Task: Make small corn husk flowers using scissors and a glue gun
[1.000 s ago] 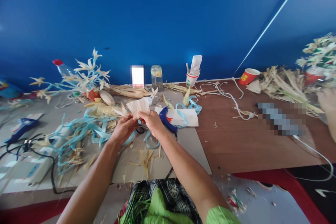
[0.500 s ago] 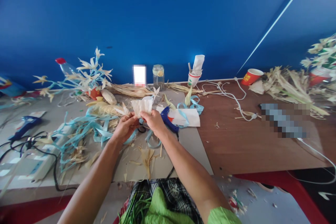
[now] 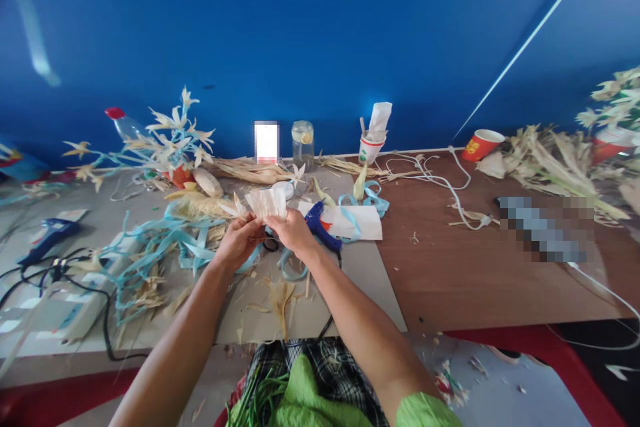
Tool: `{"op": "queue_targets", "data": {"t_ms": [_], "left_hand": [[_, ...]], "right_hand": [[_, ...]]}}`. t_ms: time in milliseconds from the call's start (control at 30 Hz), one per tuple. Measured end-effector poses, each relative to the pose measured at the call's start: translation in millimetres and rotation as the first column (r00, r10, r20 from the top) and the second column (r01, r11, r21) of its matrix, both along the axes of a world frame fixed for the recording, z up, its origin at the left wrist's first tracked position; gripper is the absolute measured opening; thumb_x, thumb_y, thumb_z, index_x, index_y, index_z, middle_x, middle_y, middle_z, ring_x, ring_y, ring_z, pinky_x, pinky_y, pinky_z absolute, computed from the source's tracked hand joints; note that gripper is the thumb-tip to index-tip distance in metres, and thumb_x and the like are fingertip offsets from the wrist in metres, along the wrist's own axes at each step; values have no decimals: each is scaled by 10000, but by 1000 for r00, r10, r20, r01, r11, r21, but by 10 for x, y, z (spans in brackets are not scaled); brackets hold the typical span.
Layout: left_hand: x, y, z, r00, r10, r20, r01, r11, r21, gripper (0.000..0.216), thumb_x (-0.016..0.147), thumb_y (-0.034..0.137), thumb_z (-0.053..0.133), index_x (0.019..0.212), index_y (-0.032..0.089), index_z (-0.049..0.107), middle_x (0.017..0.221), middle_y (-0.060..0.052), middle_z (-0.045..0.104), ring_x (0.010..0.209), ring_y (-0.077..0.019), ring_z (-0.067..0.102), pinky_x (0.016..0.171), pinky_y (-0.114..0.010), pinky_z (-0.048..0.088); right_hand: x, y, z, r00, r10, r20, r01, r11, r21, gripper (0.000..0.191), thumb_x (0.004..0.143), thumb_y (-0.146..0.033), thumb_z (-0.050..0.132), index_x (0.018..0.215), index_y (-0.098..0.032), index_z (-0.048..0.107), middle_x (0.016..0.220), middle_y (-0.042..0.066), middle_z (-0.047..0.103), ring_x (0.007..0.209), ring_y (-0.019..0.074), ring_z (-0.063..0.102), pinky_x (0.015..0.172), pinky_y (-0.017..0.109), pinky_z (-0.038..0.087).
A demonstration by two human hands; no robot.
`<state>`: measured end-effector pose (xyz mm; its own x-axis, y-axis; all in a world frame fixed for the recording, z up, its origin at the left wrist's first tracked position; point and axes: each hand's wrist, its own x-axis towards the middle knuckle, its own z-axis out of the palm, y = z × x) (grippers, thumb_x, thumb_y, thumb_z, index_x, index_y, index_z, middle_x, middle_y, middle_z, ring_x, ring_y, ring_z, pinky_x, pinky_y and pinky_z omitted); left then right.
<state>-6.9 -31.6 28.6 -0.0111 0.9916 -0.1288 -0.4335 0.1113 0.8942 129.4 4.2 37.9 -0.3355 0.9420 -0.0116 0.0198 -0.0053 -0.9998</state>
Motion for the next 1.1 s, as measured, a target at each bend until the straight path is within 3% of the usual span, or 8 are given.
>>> {"op": "queue_targets", "data": {"t_ms": [333, 567, 733, 833, 933, 1100], "left_hand": [[-21, -11, 8, 997, -72, 43, 72, 997, -7, 279, 680, 312, 751, 702, 131, 541, 499, 83, 334, 445, -32, 327, 496, -184, 351], [-14, -11, 13, 995, -90, 39, 90, 996, -9, 305, 675, 325, 753, 673, 130, 518, 508, 81, 323, 442, -32, 301, 478, -192, 310], [-40, -23, -18, 989, -139, 57, 140, 990, -9, 297, 702, 333, 732, 696, 141, 504, 519, 80, 304, 451, -39, 298, 495, -201, 316], [-56, -43, -11, 974, -209, 90, 205, 978, 45, 331, 695, 351, 732, 657, 154, 468, 513, 79, 286, 451, -43, 276, 485, -205, 302], [-54, -45, 12, 973, -186, 135, 168, 976, 138, 395, 671, 358, 746, 602, 167, 407, 511, 81, 249, 446, -41, 233, 457, -205, 252], [-62, -21, 27, 993, -86, 77, 80, 994, 72, 348, 676, 314, 743, 622, 166, 433, 503, 85, 236, 449, -41, 244, 472, -201, 255]], "right_hand": [[-11, -31, 97, 994, 31, -106, -44, 991, -126, 265, 606, -402, 631, 581, -161, 522, 495, -37, 469, 499, 85, 398, 495, 229, 293], [-5, -16, -10, 999, 49, 9, -49, 997, 64, 292, 710, -408, 567, 559, -176, 474, 496, -45, 421, 507, 88, 356, 505, 229, 296], [-8, -51, 37, 995, 63, 83, -79, 977, 196, 251, 769, -365, 504, 613, -173, 547, 546, -14, 504, 595, 130, 457, 563, 233, 347], [21, -16, 36, 990, -13, 138, -20, 972, 233, 253, 772, -362, 498, 597, -185, 541, 545, -6, 503, 600, 140, 455, 566, 245, 335], [88, 88, -9, 980, -131, 149, 106, 980, 167, 304, 751, -379, 518, 513, -200, 455, 478, -26, 406, 525, 118, 374, 526, 254, 288], [220, 291, -13, 967, -212, -144, 208, 977, -39, 275, 641, -398, 632, 534, -189, 490, 478, -49, 423, 477, 84, 344, 482, 242, 269]]}}
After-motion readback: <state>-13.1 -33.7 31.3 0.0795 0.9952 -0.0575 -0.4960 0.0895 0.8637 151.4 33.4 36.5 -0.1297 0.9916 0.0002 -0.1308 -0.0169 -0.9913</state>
